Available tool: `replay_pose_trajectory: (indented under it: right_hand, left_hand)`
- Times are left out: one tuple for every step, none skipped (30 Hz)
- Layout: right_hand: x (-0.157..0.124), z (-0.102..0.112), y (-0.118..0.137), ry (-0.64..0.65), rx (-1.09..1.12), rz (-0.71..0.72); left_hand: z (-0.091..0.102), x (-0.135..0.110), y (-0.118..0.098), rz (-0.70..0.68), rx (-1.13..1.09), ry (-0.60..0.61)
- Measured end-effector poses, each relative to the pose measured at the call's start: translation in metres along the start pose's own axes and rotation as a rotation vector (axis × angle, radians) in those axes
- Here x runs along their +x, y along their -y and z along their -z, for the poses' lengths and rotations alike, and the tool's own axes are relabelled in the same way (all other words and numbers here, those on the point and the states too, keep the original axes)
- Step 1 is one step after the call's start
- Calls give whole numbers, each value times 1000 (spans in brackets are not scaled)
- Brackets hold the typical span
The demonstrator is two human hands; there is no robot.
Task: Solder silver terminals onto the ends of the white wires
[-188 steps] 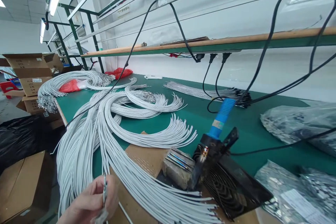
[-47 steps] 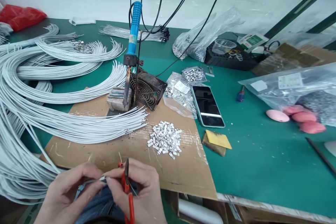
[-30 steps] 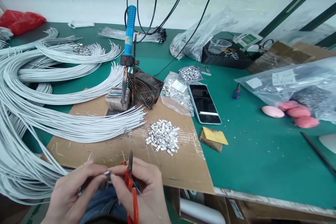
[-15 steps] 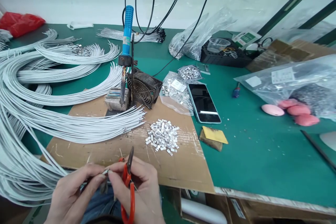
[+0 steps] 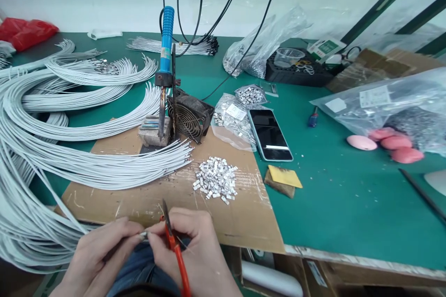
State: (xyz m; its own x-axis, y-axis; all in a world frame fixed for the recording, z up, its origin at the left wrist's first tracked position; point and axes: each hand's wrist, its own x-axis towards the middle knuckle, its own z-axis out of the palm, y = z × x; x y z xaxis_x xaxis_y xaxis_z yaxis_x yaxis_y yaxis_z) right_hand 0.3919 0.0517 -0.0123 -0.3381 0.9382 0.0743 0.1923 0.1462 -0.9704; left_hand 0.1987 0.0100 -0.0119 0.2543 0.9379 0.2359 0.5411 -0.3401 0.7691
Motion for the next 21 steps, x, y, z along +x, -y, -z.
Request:
replay_pose_trajectory:
  right_hand:
    - [0, 1, 2, -1, -32, 13]
    - [-1, 2, 4, -3, -63, 26]
    - [-2, 3, 4, -5, -94, 39]
    - [-3, 4, 4, 2, -123, 53]
    - [-4, 5, 4, 19, -151, 70]
    - [-4, 5, 4, 35, -184, 83]
    - [-4, 6, 5, 50, -222, 101]
    - [-3, 7, 6, 60, -262, 120]
    - [0, 8, 8, 60, -297, 141]
    - [3, 9, 11, 51, -321, 163]
    - [6, 10, 14, 33, -333, 178]
    - [10, 11, 17, 7, -328, 186]
    - [13, 11, 19, -25, -305, 183]
    - [15, 9, 20, -59, -270, 173]
    - [16, 5, 19, -103, -224, 165]
    - [14, -2, 17, -162, -177, 154]
    - [11, -10, 12, -237, -135, 152]
    - [5, -20, 6, -337, -107, 154]
    - [-1, -31, 0, -459, -109, 155]
    - [-8, -41, -7, -572, -124, 173]
    - [-14, -50, -13, -654, -141, 211]
  left_hand:
    - [0, 0, -1, -3, 10, 3]
    - [0, 0, -2, -13, 27, 4]
    - [0, -1, -3, -28, 51, 6]
    - [0, -2, -3, -53, 85, 13]
    - [1, -2, -2, -84, 131, 20]
    - [1, -2, -1, -126, 192, 26]
    - [1, -2, 1, -178, 268, 24]
    - [1, -1, 2, -242, 349, 10]
    - [2, 1, 4, -307, 428, -16]
    - [2, 3, 4, -361, 484, -48]
    - [2, 6, 4, -395, 499, -76]
    - [2, 9, 2, -383, 471, -89]
    - [1, 12, -1, -329, 391, -84]
    - [-2, 15, -5, -234, 275, -73]
    - [-6, 16, -8, -85, 149, -53]
    - [-10, 16, -12, 28, 22, -71]
    - [-15, 15, -15, 163, -89, -100]
    - [-21, 13, -17, 297, -192, -124]
    - [-25, 11, -18, 405, -280, -133]
    - [-29, 8, -18, 487, -353, -124]
    - [-31, 6, -18, 549, -419, -107]
